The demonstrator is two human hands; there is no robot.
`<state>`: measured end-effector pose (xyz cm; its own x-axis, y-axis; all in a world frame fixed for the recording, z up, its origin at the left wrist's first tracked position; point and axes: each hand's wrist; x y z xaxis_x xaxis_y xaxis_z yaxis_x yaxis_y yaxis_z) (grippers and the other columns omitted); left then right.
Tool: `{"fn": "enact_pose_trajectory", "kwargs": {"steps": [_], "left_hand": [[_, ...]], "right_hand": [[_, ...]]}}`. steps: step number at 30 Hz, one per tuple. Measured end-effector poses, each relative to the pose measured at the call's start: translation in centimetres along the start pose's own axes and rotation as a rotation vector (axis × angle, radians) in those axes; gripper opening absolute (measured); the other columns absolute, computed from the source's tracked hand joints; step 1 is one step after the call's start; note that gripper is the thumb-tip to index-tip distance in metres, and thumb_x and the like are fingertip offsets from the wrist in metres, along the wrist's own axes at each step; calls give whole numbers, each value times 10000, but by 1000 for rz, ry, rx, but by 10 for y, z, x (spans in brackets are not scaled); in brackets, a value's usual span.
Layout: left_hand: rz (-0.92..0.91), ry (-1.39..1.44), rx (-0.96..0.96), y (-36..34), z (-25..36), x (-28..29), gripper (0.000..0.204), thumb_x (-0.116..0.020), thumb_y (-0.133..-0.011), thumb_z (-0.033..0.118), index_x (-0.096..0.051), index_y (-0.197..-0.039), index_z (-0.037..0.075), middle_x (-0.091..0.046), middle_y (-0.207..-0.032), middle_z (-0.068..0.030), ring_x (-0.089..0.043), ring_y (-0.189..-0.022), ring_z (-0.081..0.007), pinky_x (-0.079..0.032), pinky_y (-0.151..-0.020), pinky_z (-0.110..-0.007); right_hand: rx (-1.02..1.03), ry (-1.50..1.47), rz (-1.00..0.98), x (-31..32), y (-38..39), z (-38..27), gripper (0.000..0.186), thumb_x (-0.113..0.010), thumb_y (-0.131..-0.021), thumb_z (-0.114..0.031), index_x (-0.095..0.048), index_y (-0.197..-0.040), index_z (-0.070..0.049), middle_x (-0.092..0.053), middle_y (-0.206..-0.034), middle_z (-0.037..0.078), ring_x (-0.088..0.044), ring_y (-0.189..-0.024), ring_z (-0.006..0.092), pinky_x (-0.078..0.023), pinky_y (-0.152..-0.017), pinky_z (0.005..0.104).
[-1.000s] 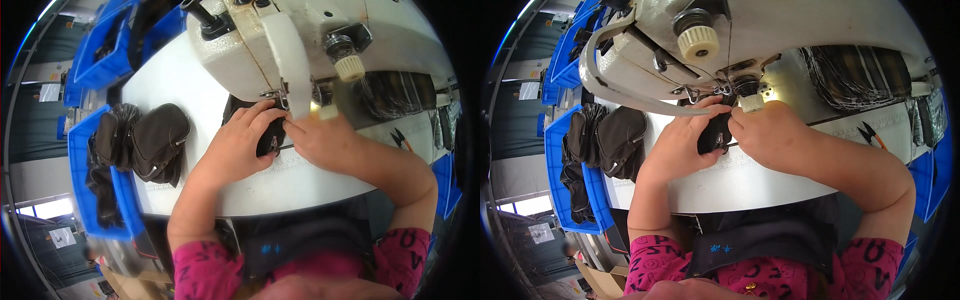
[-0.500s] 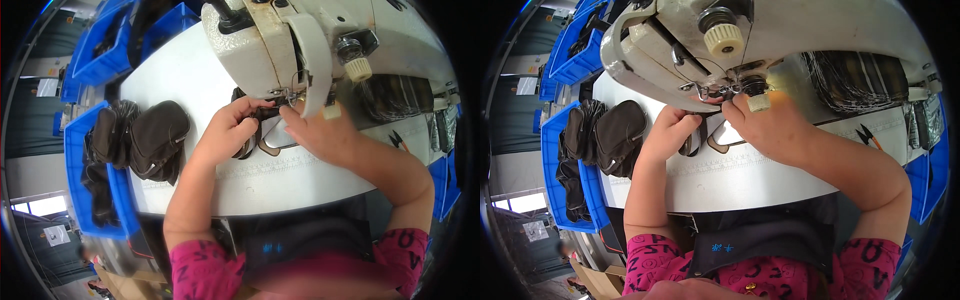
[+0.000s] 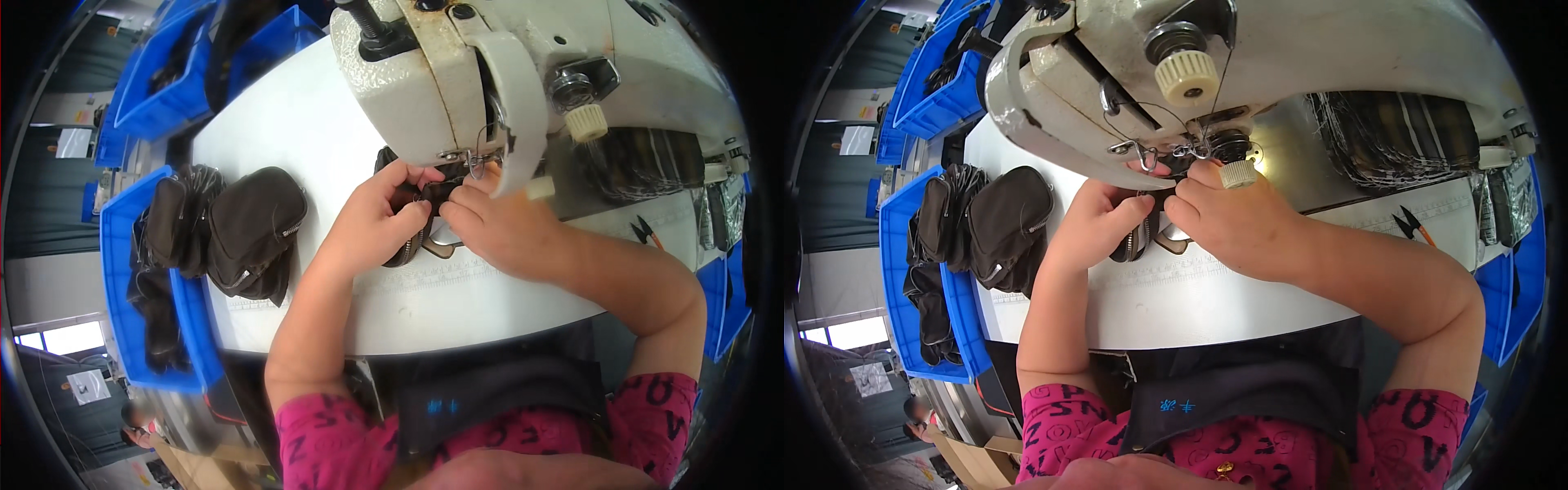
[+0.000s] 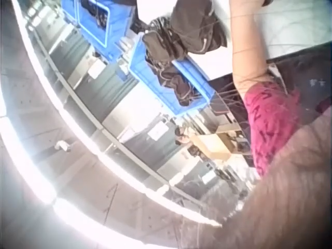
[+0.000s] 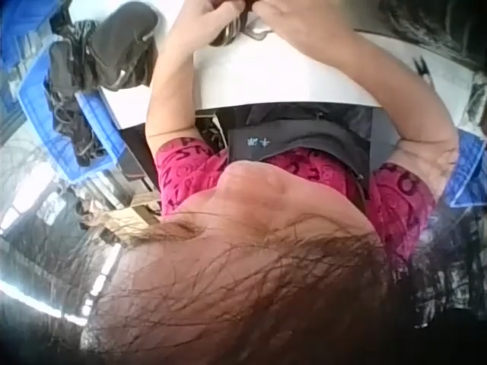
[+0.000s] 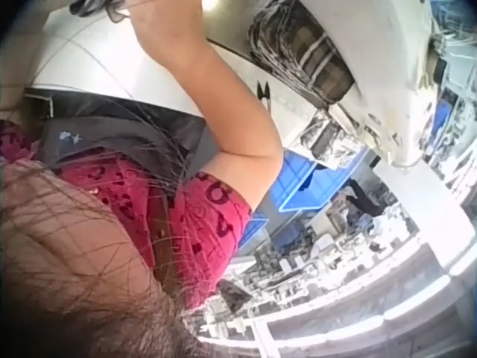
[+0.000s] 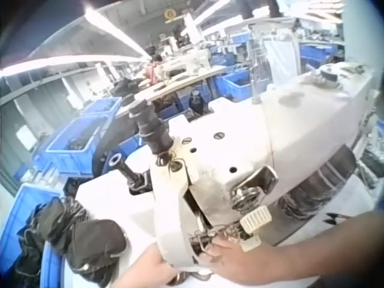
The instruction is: Sew pre-cut leather pieces together using an industrial sewing machine.
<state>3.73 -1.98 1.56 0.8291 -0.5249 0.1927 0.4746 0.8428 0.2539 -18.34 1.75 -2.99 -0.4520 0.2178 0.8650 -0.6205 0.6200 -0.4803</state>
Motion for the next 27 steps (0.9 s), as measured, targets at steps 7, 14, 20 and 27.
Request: {"fn": "enact_pose_trajectory", "kwargs": {"steps": [7, 14, 20, 27], "left_hand": [[179, -417, -260, 11, 10, -17, 273, -648, -853, -9, -693, -1111, 66, -714, -981, -72, -661, -802, -195, -533, -693, -299], [307, -767, -633, 8, 10, -21, 206, -666, -833, -13, -694, -1007, 92, -725, -960, -44, -659, -805, -249, -542, -655, -341], [89, -675, -538, 10, 13, -17, 102, -733, -900, 120, -701, -991, 87, -726, -935, -65, -667, -838, -291, -549, -693, -377], [-31, -519, -255, 3, 6, -14, 119, -710, -950, 157, -722, -1042, 83, -720, -903, -104, -675, -863, -328, -550, -733, -384]], "right_hand": [[90, 131, 55, 1, 1, -3, 103, -679, -740, -139, -605, -808, -117, -550, -865, 8, -587, -945, 203, -514, -508, 284], [152, 122, 70, 13, 6, -7, 114, -690, -714, -158, -633, -800, -110, -587, -801, 42, -629, -780, 202, -517, -546, 302], [103, 99, -33, 19, 14, -11, 123, -681, -724, -172, -658, -813, -90, -616, -835, 63, -641, -813, 234, -521, -651, 337], [114, 154, 32, 28, 10, -11, 141, -672, -731, -190, -673, -792, -63, -671, -915, 144, -654, -875, 268, -519, -731, 338]]}}
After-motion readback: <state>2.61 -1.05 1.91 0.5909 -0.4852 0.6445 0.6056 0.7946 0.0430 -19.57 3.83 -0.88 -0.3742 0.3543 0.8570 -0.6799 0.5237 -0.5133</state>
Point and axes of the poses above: each hand's wrist, its own y-axis away from the middle knuckle, its own x-axis out of the back of the hand, z = x × y
